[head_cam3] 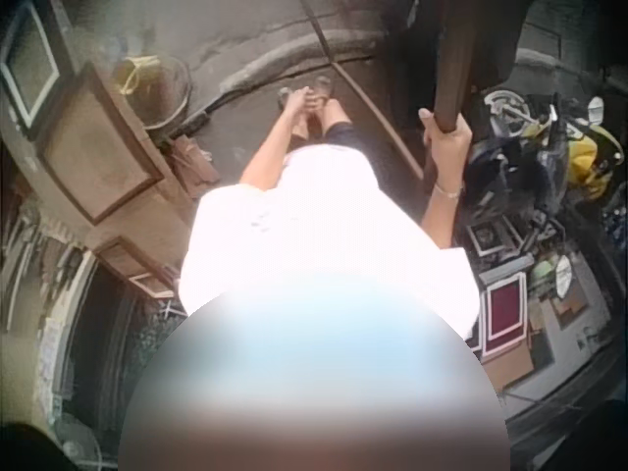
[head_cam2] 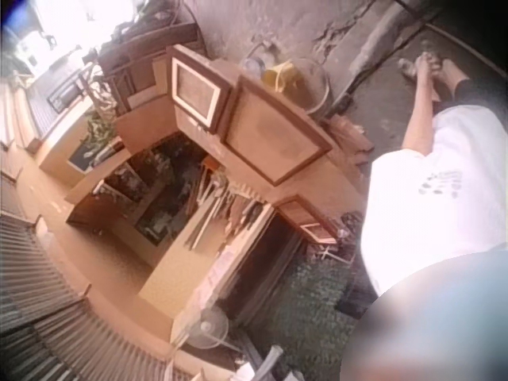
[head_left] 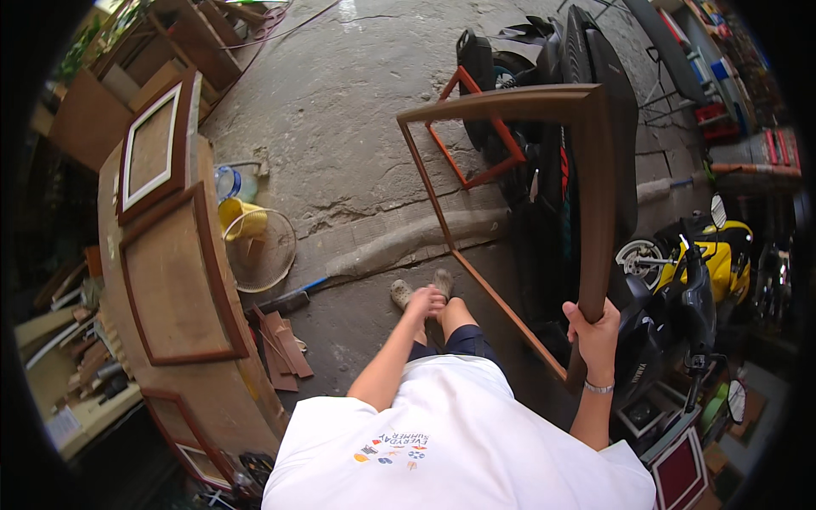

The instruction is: The person moves a wooden frame outdoors, picks up a spray gun, and applies paint to the frame. The person then sets the spray gun down and repositions the frame.

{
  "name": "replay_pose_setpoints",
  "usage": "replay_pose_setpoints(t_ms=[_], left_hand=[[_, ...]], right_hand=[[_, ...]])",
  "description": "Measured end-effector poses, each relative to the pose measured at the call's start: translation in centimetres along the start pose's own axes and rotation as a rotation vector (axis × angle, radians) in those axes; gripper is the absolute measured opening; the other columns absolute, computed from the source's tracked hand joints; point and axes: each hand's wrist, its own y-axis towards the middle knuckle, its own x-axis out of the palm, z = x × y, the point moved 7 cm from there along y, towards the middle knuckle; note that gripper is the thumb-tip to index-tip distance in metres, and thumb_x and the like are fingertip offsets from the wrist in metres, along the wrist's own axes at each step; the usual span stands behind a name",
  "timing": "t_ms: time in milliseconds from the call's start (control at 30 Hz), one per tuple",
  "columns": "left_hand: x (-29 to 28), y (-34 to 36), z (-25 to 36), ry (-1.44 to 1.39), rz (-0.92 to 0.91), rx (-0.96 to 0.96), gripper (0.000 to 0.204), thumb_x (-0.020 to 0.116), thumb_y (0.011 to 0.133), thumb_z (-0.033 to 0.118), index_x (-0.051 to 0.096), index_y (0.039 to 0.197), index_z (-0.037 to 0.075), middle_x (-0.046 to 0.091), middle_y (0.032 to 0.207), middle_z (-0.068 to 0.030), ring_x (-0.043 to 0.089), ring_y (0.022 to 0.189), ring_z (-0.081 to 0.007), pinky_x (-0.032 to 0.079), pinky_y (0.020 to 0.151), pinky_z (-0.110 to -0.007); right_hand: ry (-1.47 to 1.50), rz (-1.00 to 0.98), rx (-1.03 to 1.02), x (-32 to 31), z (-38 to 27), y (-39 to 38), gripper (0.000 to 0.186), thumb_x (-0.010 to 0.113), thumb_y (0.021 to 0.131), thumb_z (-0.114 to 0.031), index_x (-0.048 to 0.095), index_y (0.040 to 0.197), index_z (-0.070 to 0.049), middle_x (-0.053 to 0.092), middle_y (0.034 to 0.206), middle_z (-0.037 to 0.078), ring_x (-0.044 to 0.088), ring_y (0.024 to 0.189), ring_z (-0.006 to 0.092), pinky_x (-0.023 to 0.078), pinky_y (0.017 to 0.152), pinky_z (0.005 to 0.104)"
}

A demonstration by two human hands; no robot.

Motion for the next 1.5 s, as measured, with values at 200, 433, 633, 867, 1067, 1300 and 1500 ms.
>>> replay_pose_setpoints(t_ms=[200, 433, 633, 867, 1067, 1300, 1500], left_hand=[[-11.9, 10.2, 14.6, -0.017, 0.387, 0.224, 0.027, 0.048, 0.104, 0.034, 0.056, 0.098, 0.009, 0.063, 0.079, -0.0029, 0.057, 0.06, -0.0109, 0.042, 0.048, -0.025], [6.1, 25.0, 37.7, 0.302, 0.085, 0.362, 0.04, 0.054, 0.1, 0.049, 0.062, 0.11, 0.01, 0.069, 0.107, -0.0022, 0.063, 0.095, -0.016, 0.048, 0.082, -0.036], [19.6, 39.5, 45.7, 0.339, 0.053, 0.435, 0.062, 0.065, 0.094, 0.05, 0.054, 0.133, 0.003, 0.062, 0.123, -0.009, 0.057, 0.112, -0.0186, 0.046, 0.091, -0.035], [24.4, 46.9, 46.6, -0.158, 0.191, 0.419, 0.062, 0.082, 0.084, 0.033, 0.05, 0.125, -0.001, 0.063, 0.097, -0.0085, 0.064, 0.087, -0.0184, 0.053, 0.067, -0.034], [7.3, 41.9, 44.8, -0.243, 0.87, 0.662, 0.035, 0.077, 0.087, 0.024, 0.057, 0.105, 0.002, 0.051, 0.06, -0.0022, 0.046, 0.041, -0.0155, 0.037, 0.036, -0.032], [-4.7, 23.9, 51.2, -0.202, 0.661, 0.556, 0.033, 0.07, 0.094, 0.031, 0.048, 0.078, 0.014, 0.041, 0.054, 0.0062, 0.038, 0.039, -0.008, 0.031, 0.036, -0.027], [-13.2, 12.0, 59.7, 0.121, 0.729, 0.783, 0.027, 0.067, 0.097, 0.026, 0.051, 0.08, 0.011, 0.04, 0.057, 0.0057, 0.035, 0.041, -0.0072, 0.027, 0.037, -0.027]], right_hand=[[-0.269, 0.042, 0.145, -1.4, 2.0, 3.8, 0.037, 0.082, 0.081, -0.014, 0.05, 0.073, 0.002, 0.04, 0.056, 0.0, 0.035, 0.058, 0.0062, 0.031, 0.048, 0.0287], [-0.305, 0.017, 0.467, -2.2, 9.8, 13.2, 0.032, 0.082, 0.081, -0.016, 0.057, 0.079, 0.004, 0.052, 0.057, 0.008, 0.043, 0.055, 0.0086, 0.037, 0.051, 0.0305], [-0.447, -0.061, 0.664, -3.8, 14.1, 17.1, 0.029, 0.08, 0.08, -0.019, 0.062, 0.088, 0.003, 0.06, 0.066, 0.018, 0.056, 0.06, 0.0363, 0.045, 0.059, 0.0388], [-0.509, -0.125, 0.618, -4.6, 13.2, 18.5, 0.031, 0.079, 0.08, -0.013, 0.067, 0.103, 0.005, 0.065, 0.067, 0.009, 0.058, 0.058, 0.0121, 0.049, 0.058, 0.0305], [-0.503, -0.222, 0.637, -3.6, 6.9, 22.6, 0.034, 0.081, 0.076, -0.016, 0.068, 0.1, 0.005, 0.07, 0.078, 0.018, 0.067, 0.068, 0.0212, 0.052, 0.069, 0.0338], [-0.596, -0.25, 0.458, -0.6, -4.2, 27.0, 0.035, 0.085, 0.075, -0.026, 0.063, 0.081, 0.001, 0.059, 0.066, 0.022, 0.061, 0.064, 0.0417, 0.046, 0.057, 0.0419], [-0.75, -0.221, 0.145, 7.7, -8.0, 35.6, 0.044, 0.079, 0.081, -0.038, 0.061, 0.082, 0.002, 0.062, 0.073, 0.025, 0.062, 0.073, 0.0439, 0.049, 0.065, 0.0469]])
